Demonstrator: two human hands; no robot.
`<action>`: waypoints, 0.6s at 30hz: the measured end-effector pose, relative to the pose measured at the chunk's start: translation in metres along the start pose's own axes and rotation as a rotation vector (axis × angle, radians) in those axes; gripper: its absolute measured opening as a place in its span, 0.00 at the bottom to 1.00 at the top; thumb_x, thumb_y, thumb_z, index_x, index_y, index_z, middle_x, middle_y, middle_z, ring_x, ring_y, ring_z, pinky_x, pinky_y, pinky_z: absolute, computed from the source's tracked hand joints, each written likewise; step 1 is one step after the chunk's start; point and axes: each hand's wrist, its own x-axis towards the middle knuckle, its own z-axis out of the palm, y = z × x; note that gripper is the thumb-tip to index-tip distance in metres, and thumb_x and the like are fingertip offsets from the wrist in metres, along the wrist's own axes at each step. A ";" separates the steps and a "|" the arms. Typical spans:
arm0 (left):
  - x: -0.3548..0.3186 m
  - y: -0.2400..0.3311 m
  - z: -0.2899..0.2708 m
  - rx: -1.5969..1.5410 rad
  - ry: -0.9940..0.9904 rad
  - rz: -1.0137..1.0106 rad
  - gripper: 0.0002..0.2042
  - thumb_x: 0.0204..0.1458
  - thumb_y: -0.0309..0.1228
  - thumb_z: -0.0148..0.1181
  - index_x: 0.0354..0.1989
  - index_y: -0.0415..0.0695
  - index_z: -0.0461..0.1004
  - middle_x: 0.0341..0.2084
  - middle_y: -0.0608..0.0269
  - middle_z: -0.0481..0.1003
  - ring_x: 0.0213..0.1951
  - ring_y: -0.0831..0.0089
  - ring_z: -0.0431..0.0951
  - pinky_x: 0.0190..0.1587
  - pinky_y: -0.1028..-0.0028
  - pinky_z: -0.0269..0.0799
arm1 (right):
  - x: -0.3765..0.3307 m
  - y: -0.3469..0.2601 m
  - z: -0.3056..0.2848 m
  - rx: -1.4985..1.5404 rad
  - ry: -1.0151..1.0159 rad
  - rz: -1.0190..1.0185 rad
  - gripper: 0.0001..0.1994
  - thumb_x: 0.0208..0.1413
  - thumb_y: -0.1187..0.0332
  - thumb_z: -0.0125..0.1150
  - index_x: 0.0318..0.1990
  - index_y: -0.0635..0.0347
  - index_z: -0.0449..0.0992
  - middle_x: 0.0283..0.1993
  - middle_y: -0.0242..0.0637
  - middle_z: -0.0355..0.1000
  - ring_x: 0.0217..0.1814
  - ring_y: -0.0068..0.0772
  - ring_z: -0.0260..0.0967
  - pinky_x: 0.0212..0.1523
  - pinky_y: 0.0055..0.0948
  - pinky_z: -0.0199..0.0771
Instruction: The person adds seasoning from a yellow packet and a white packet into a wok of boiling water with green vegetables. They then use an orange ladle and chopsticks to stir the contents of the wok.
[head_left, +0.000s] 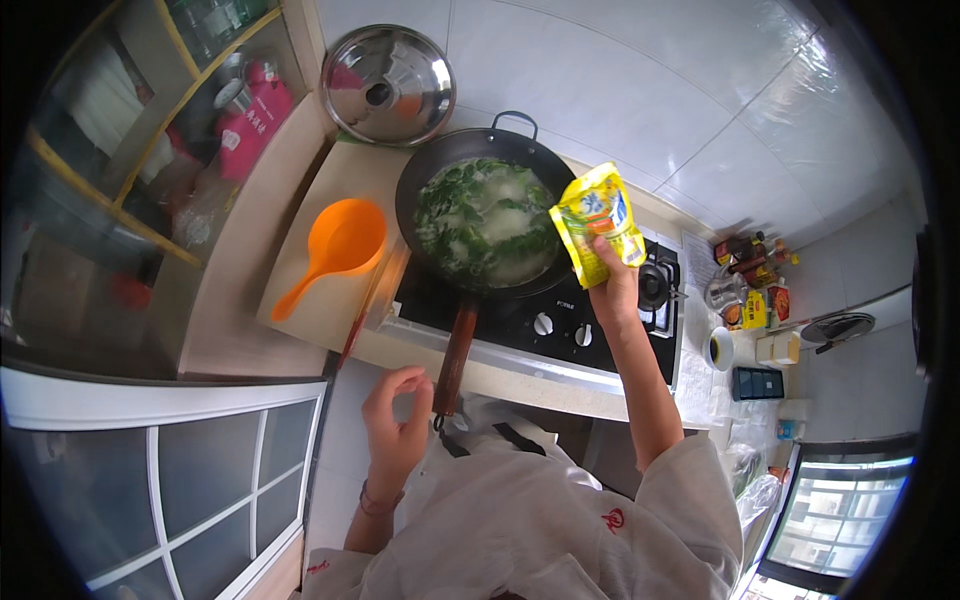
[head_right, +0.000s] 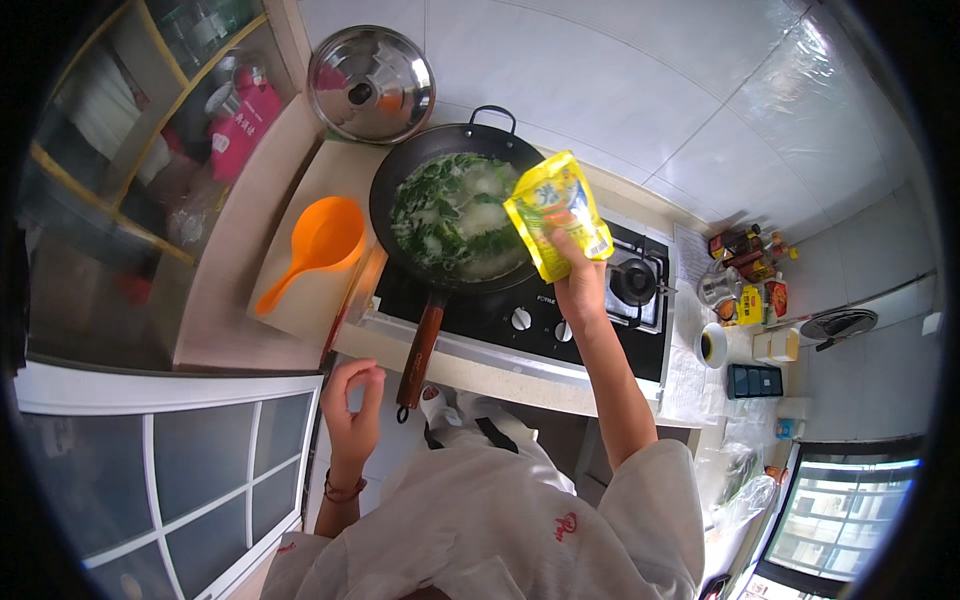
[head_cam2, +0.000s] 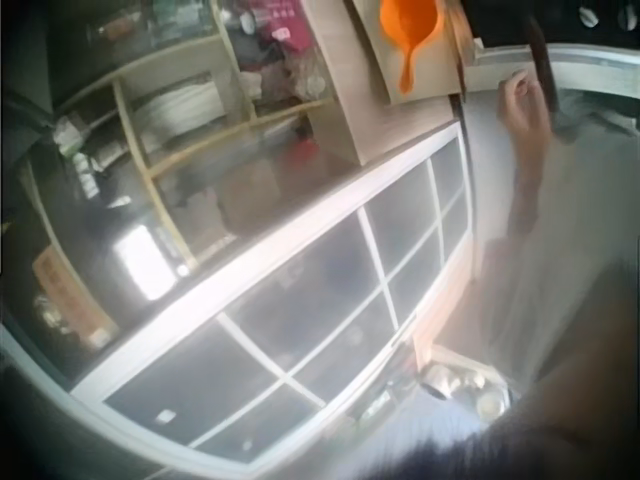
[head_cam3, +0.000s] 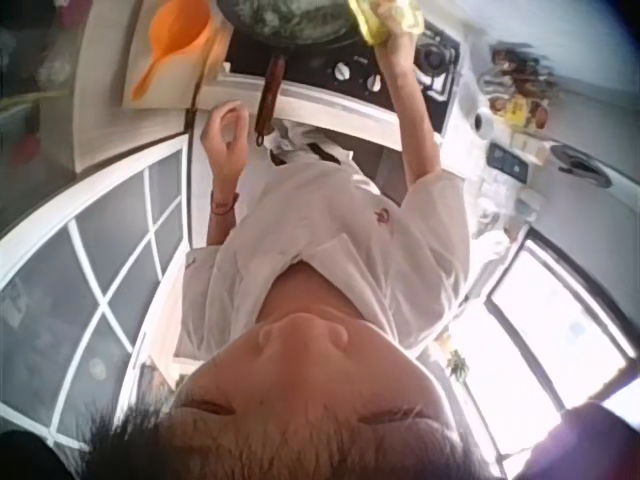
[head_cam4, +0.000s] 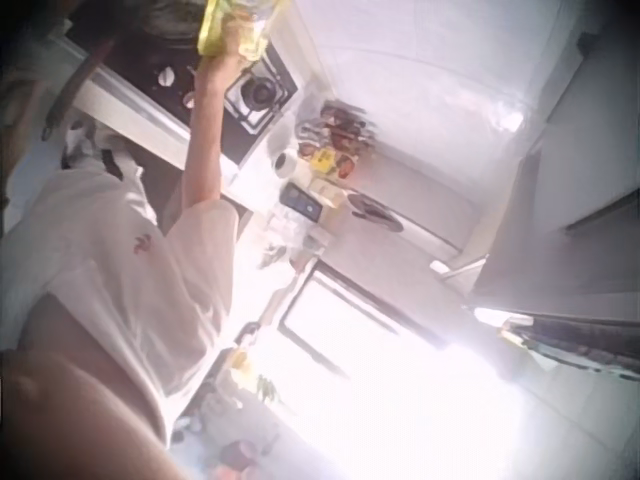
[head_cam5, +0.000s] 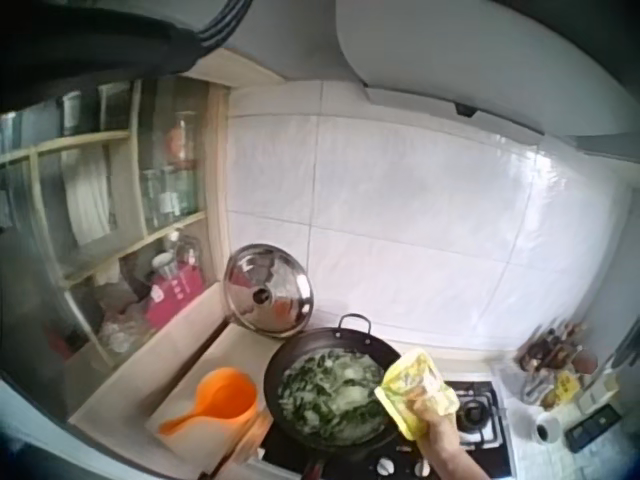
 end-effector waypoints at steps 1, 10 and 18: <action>-0.001 -0.005 -0.005 0.003 -0.005 -0.019 0.07 0.52 0.21 0.58 0.39 0.35 0.74 0.29 0.57 0.77 0.34 0.69 0.77 0.40 0.74 0.71 | 0.005 -0.002 0.010 0.006 -0.012 -0.018 0.23 0.51 0.72 0.66 0.54 0.57 0.66 0.48 0.33 0.72 0.46 0.29 0.74 0.38 0.30 0.78; 0.001 -0.042 -0.025 0.103 0.019 -0.180 0.05 0.56 0.24 0.56 0.38 0.35 0.73 0.28 0.61 0.75 0.32 0.77 0.75 0.39 0.79 0.70 | 0.073 -0.061 0.047 -0.222 -0.186 -0.082 0.20 0.48 0.76 0.67 0.50 0.61 0.70 0.45 0.36 0.75 0.45 0.30 0.74 0.45 0.29 0.76; 0.019 -0.055 -0.017 0.090 0.079 -0.327 0.06 0.57 0.25 0.56 0.38 0.35 0.73 0.28 0.60 0.76 0.32 0.76 0.75 0.39 0.78 0.70 | 0.123 -0.113 0.068 -0.470 -0.250 -0.273 0.14 0.48 0.76 0.67 0.43 0.66 0.76 0.40 0.38 0.77 0.41 0.26 0.75 0.44 0.27 0.75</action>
